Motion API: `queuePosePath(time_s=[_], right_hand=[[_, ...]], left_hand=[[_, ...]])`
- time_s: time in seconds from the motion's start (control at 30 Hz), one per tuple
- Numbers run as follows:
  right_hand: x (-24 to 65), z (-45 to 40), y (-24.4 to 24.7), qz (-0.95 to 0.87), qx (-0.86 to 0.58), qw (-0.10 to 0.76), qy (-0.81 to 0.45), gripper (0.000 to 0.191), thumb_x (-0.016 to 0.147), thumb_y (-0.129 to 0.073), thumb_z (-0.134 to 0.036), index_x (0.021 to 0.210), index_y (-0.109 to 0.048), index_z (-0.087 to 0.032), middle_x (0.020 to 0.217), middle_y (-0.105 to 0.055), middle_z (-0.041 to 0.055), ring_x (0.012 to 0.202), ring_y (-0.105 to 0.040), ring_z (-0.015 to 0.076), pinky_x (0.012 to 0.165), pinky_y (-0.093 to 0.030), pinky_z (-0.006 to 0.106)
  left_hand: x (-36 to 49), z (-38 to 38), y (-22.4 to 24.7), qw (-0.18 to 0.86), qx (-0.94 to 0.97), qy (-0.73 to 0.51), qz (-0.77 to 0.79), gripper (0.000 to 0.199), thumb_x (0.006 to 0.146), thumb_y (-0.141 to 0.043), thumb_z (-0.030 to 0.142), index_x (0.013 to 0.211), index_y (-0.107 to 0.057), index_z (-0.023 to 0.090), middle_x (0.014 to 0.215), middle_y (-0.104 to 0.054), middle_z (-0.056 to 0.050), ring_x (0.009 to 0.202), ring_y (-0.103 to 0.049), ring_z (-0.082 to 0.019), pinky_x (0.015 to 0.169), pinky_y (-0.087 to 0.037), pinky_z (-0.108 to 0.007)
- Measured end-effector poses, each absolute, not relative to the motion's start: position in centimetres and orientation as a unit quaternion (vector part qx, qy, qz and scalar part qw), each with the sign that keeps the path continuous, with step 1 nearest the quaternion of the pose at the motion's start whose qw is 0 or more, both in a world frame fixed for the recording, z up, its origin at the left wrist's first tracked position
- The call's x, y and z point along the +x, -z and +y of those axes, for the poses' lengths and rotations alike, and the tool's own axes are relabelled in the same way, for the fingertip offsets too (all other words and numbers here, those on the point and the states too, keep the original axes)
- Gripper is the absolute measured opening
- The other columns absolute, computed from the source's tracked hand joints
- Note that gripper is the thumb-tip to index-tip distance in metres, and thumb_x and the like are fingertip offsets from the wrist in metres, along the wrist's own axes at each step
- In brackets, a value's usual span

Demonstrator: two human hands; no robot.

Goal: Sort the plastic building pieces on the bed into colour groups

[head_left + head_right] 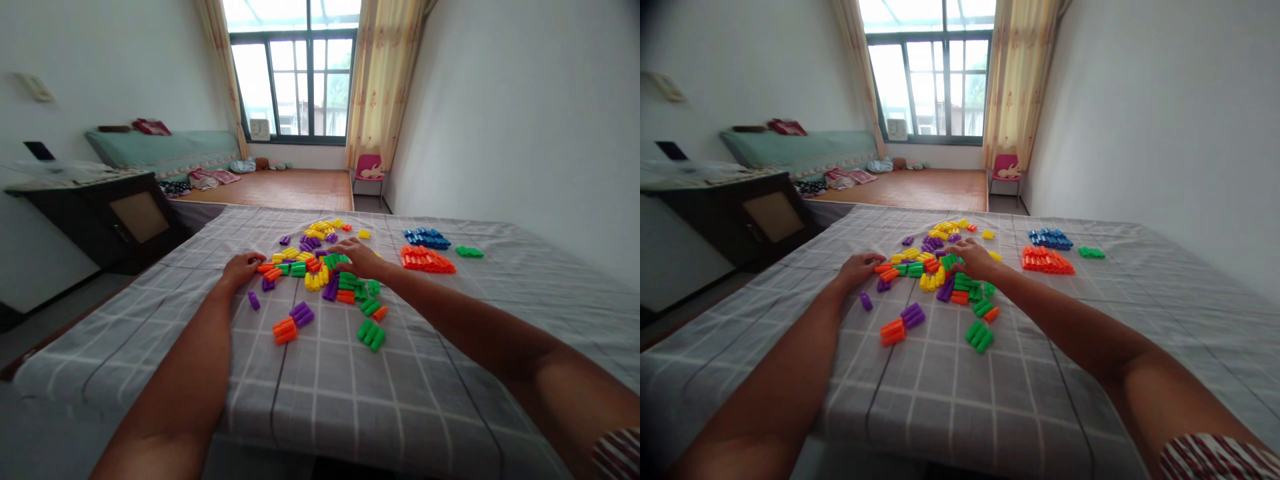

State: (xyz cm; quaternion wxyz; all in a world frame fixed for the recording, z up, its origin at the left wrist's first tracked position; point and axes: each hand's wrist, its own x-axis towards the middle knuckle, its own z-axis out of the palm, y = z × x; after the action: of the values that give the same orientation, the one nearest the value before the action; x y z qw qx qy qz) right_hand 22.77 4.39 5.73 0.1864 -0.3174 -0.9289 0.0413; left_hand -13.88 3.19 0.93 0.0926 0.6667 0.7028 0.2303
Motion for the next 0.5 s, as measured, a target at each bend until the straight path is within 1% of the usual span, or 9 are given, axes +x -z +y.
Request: queuePosePath(time_s=[0.07,0.13,0.2,0.27,0.33,0.4,0.5], right_hand=[[21.4,3.7,-6.1,-0.951,-0.269,0.146,-0.030,0.039,0.083,-0.062,-0.017,0.121,-0.065,-0.022,0.125,-0.062,0.0099,0.117,-0.051,0.0243,0.098,-0.038,0.039],[20.2,3.2,-6.3,-0.965,-0.245,0.091,-0.030,0.036,0.082,-0.063,-0.016,0.116,-0.068,-0.024,0.121,-0.065,0.0073,0.118,-0.049,0.0244,0.097,-0.038,0.038],[19.5,3.0,-6.4,-0.966,-0.246,0.067,-0.030,0.030,0.082,-0.064,-0.019,0.111,-0.070,-0.023,0.114,-0.067,0.0075,0.117,-0.050,0.0249,0.096,-0.038,0.038],[19.4,3.0,-6.5,-0.961,-0.257,0.090,-0.044,0.024,0.084,-0.063,-0.022,0.107,-0.070,-0.019,0.110,-0.068,0.0094,0.113,-0.052,0.0243,0.093,-0.039,0.036],[20.0,3.2,-6.5,-0.951,-0.264,0.137,-0.086,0.026,0.086,-0.061,-0.024,0.109,-0.067,-0.016,0.108,-0.069,0.0101,0.105,-0.057,0.0215,0.089,-0.042,0.033],[21.4,3.4,-6.5,-0.932,-0.276,0.180,-0.150,0.029,0.088,-0.058,-0.026,0.115,-0.064,-0.015,0.102,-0.070,0.0076,0.091,-0.060,0.0171,0.081,-0.045,0.029],[24.9,4.0,-6.4,-0.885,-0.317,0.231,-0.249,0.035,0.089,-0.056,-0.032,0.120,-0.060,-0.016,0.090,-0.069,0.0037,0.075,-0.060,0.0129,0.070,-0.047,0.025]], left_hand=[[-13.9,3.2,-0.9,0.089,0.668,-0.229,0.703,0.035,0.080,-0.050,0.033,0.103,-0.075,0.023,0.103,-0.074,-0.002,0.092,-0.066,-0.019,0.076,-0.048,-0.025],[-13.9,3.1,-1.0,0.086,0.666,-0.229,0.704,0.035,0.080,-0.050,0.032,0.102,-0.075,0.023,0.105,-0.074,-0.002,0.093,-0.066,-0.019,0.075,-0.048,-0.025],[-13.9,3.0,-1.1,0.082,0.662,-0.228,0.709,0.034,0.080,-0.050,0.031,0.102,-0.075,0.025,0.105,-0.074,-0.001,0.092,-0.066,-0.019,0.074,-0.048,-0.024],[-13.8,3.0,-1.1,0.078,0.661,-0.226,0.711,0.034,0.079,-0.050,0.031,0.101,-0.075,0.025,0.104,-0.075,-0.001,0.091,-0.066,-0.019,0.073,-0.048,-0.024],[-13.8,3.0,-1.2,0.079,0.663,-0.226,0.709,0.034,0.079,-0.051,0.032,0.101,-0.075,0.025,0.103,-0.075,-0.001,0.090,-0.066,-0.019,0.073,-0.048,-0.024],[-13.9,3.1,-1.2,0.083,0.670,-0.225,0.703,0.035,0.078,-0.050,0.034,0.101,-0.075,0.025,0.102,-0.075,-0.001,0.089,-0.067,-0.019,0.073,-0.048,-0.024],[-14.1,3.2,-1.1,0.083,0.679,-0.226,0.693,0.037,0.079,-0.049,0.037,0.102,-0.075,0.024,0.103,-0.075,-0.002,0.091,-0.067,-0.020,0.074,-0.049,-0.025]])
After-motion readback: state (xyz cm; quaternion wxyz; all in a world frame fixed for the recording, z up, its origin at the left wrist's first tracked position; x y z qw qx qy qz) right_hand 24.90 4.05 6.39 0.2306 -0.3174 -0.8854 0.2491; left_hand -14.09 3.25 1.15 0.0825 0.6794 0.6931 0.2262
